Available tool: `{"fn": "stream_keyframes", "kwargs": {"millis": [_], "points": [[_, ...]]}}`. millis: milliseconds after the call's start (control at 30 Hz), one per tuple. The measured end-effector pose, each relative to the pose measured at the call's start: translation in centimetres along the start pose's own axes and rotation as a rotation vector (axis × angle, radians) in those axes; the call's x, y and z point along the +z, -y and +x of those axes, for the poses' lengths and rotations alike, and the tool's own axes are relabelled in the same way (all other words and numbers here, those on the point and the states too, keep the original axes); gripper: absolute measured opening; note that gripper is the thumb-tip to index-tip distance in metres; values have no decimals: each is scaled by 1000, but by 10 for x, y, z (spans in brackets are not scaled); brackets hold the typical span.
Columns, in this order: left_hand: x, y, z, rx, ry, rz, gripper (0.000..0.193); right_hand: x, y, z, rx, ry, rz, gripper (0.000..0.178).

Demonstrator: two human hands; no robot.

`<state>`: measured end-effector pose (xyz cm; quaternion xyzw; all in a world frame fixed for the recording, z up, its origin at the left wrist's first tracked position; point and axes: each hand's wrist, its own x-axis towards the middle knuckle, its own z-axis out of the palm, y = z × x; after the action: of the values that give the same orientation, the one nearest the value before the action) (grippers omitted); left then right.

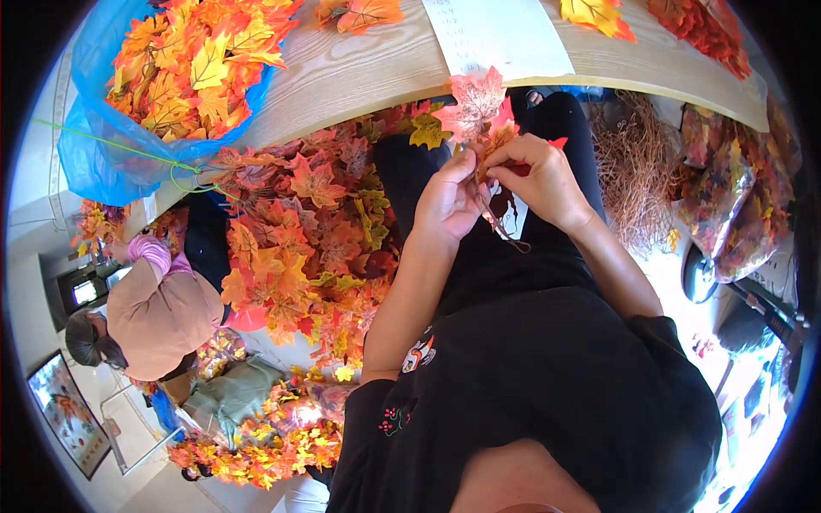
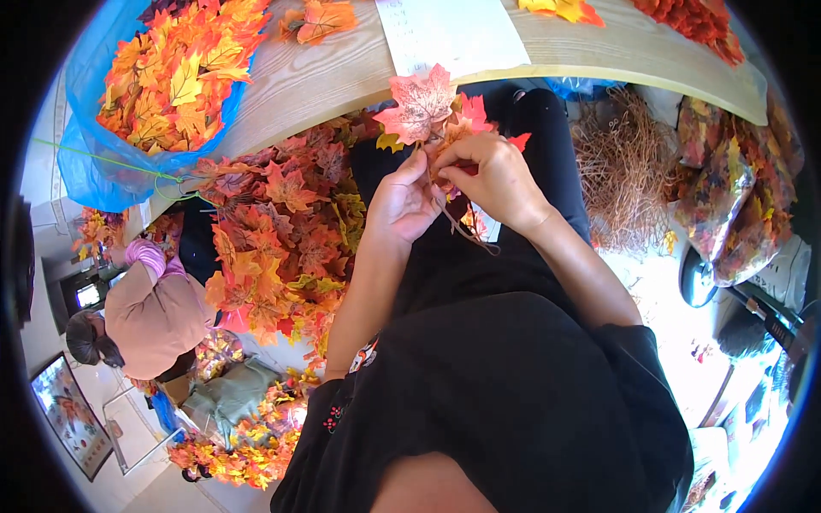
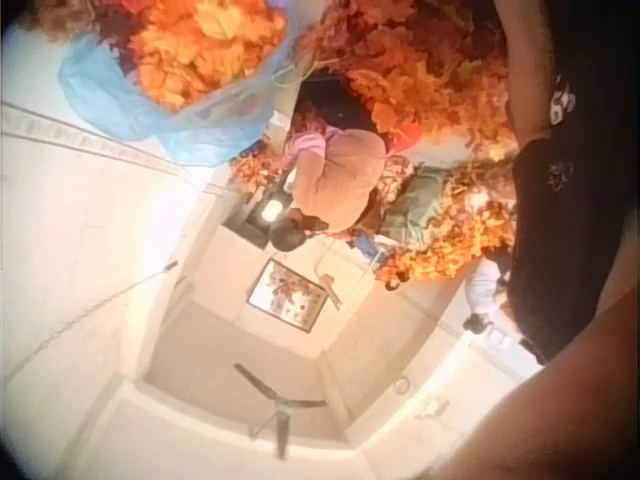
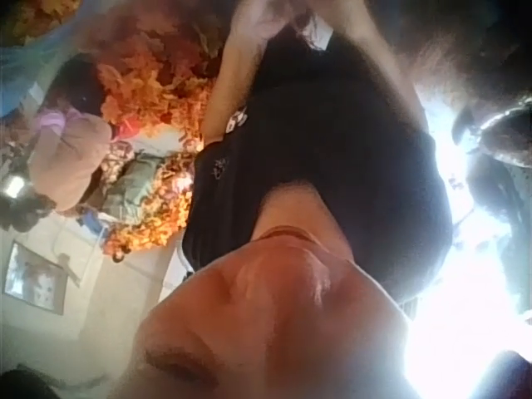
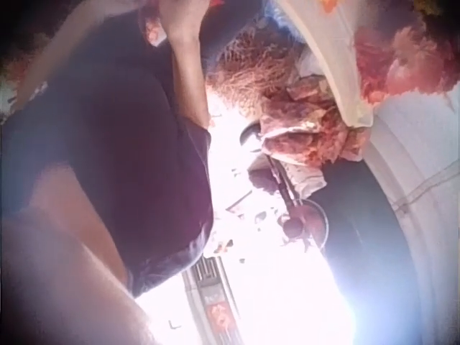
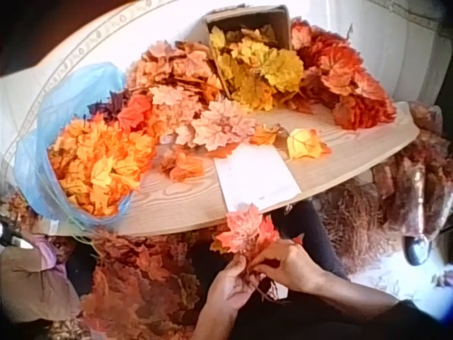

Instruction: The person assembles artificial maple leaves onto wire stems by hand.

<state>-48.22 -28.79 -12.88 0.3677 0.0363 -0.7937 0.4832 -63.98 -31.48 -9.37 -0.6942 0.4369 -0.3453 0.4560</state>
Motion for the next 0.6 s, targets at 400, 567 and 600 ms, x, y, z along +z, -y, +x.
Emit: {"fn": "stream_keyframes", "kwargs": {"millis": [400,567,600], "points": [[-12,-8,-16,69,-122,17,20,4,-6,10,-87,145,-112,8],[-12,-11,-13,-10,-9,-141,20,15,-12,4,199,211,284,6],[-12,-11,-13,-10,-13,-141,20,16,-9,2,174,166,304,7]]}}
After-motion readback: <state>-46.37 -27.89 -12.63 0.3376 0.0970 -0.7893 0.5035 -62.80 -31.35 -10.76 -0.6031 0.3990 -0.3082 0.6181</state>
